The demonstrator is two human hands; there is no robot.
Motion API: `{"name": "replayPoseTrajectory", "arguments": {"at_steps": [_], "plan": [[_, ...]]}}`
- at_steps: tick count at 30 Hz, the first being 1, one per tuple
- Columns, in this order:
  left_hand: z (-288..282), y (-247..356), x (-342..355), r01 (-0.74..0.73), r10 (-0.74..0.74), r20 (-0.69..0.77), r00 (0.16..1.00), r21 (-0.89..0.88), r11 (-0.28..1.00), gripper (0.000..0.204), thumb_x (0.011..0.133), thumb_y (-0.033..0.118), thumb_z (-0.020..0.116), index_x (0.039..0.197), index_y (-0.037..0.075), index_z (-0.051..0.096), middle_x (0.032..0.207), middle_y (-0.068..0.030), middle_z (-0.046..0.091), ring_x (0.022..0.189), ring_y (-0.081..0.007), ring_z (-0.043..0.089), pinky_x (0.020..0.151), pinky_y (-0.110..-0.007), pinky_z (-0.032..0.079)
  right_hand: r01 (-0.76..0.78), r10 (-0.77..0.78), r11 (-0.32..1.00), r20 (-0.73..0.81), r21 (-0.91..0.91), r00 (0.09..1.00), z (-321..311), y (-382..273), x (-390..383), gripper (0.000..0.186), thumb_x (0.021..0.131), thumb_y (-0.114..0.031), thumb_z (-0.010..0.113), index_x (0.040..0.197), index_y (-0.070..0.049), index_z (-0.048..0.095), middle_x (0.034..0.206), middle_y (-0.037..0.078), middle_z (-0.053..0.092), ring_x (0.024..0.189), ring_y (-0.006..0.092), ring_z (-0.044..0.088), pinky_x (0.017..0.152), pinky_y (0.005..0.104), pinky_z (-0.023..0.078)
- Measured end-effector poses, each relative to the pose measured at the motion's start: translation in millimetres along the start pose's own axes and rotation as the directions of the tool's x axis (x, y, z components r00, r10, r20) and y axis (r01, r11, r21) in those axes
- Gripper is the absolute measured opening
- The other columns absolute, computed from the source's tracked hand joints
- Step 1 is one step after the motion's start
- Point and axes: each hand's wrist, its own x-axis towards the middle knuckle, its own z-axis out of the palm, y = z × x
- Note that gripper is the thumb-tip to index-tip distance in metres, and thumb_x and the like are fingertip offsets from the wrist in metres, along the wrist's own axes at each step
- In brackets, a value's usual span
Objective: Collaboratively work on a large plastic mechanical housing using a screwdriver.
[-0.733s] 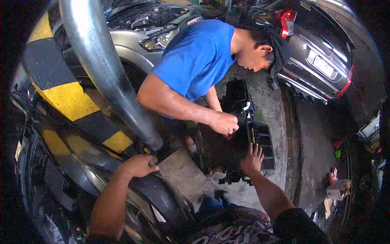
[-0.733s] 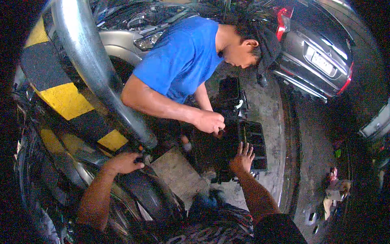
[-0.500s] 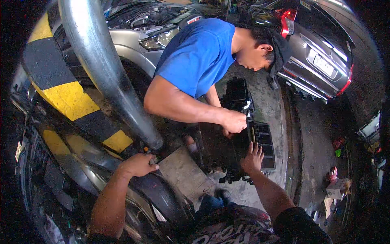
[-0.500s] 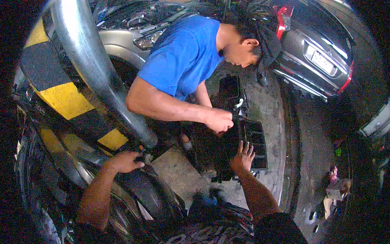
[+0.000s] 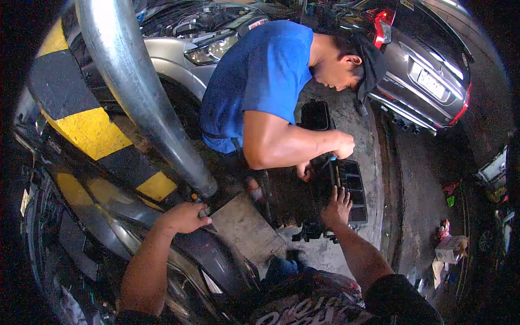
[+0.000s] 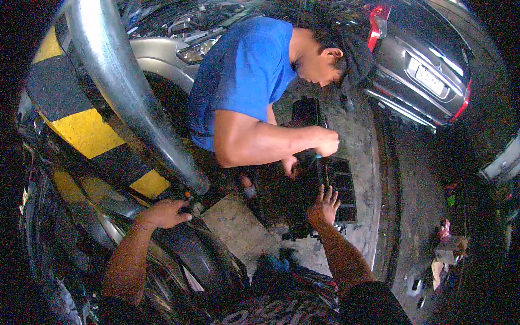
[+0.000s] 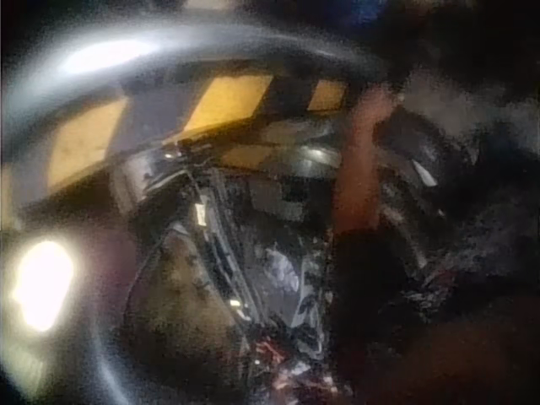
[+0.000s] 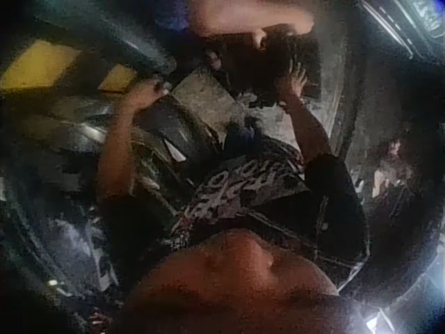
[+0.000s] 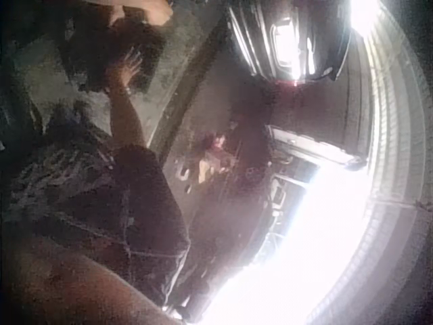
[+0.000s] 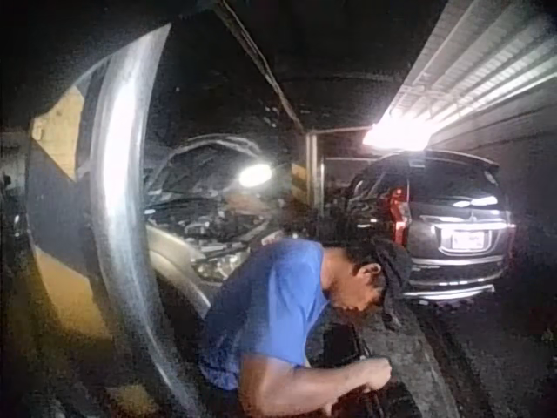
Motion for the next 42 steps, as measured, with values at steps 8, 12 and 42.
{"name": "replayPoseTrajectory", "arguments": {"at_steps": [8, 12, 42], "plan": [[1.7, -0.5, 0.8, -0.001, 0.001, -0.007, 1.000, 0.017, 1.000, 0.066, 0.092, 0.049, 0.057, 0.132, -0.003, 0.052, 0.130, -0.0269, 0.057, 0.122, -0.0409, 0.054, 0.104, -0.045, 0.043, -0.034, 0.034, 0.999, 0.091, -0.002, 0.995, -5.8, -1.2, 1.1, 0.090, 0.081, -0.031, 0.065, 0.154, -0.007, 0.017, 0.156, 0.024, 0.022, 0.144, 0.0467, 0.020, 0.115, 0.0599, 0.019], [0.7, -1.5, 1.1, -0.024, 0.024, 0.001, 1.000, -0.019, 1.000, 0.064, 0.091, 0.046, 0.058, 0.131, -0.003, 0.054, 0.127, -0.0276, 0.058, 0.119, -0.0409, 0.055, 0.103, -0.045, 0.043, -0.018, 0.020, 1.000, 0.112, -0.022, 0.994, -9.7, -3.5, 0.9, 0.088, 0.083, -0.031, 0.063, 0.154, -0.008, 0.016, 0.156, 0.024, 0.022, 0.144, 0.0462, 0.019, 0.115, 0.0597, 0.019], [9.4, -6.2, 1.3, -0.073, 0.069, -0.106, 0.992, -0.033, 0.997, 0.061, 0.091, 0.046, 0.059, 0.133, 0.002, 0.053, 0.120, -0.0258, 0.062, 0.113, -0.0425, 0.059, 0.098, -0.047, 0.046, -0.027, 0.027, 1.000, 0.103, -0.004, 0.994, -5.1, 1.3, 0.1, 0.102, 0.075, -0.031, 0.076, 0.154, -0.007, 0.015, 0.156, 0.023, 0.021, 0.144, 0.0454, 0.019, 0.114, 0.0591, 0.022]]}}
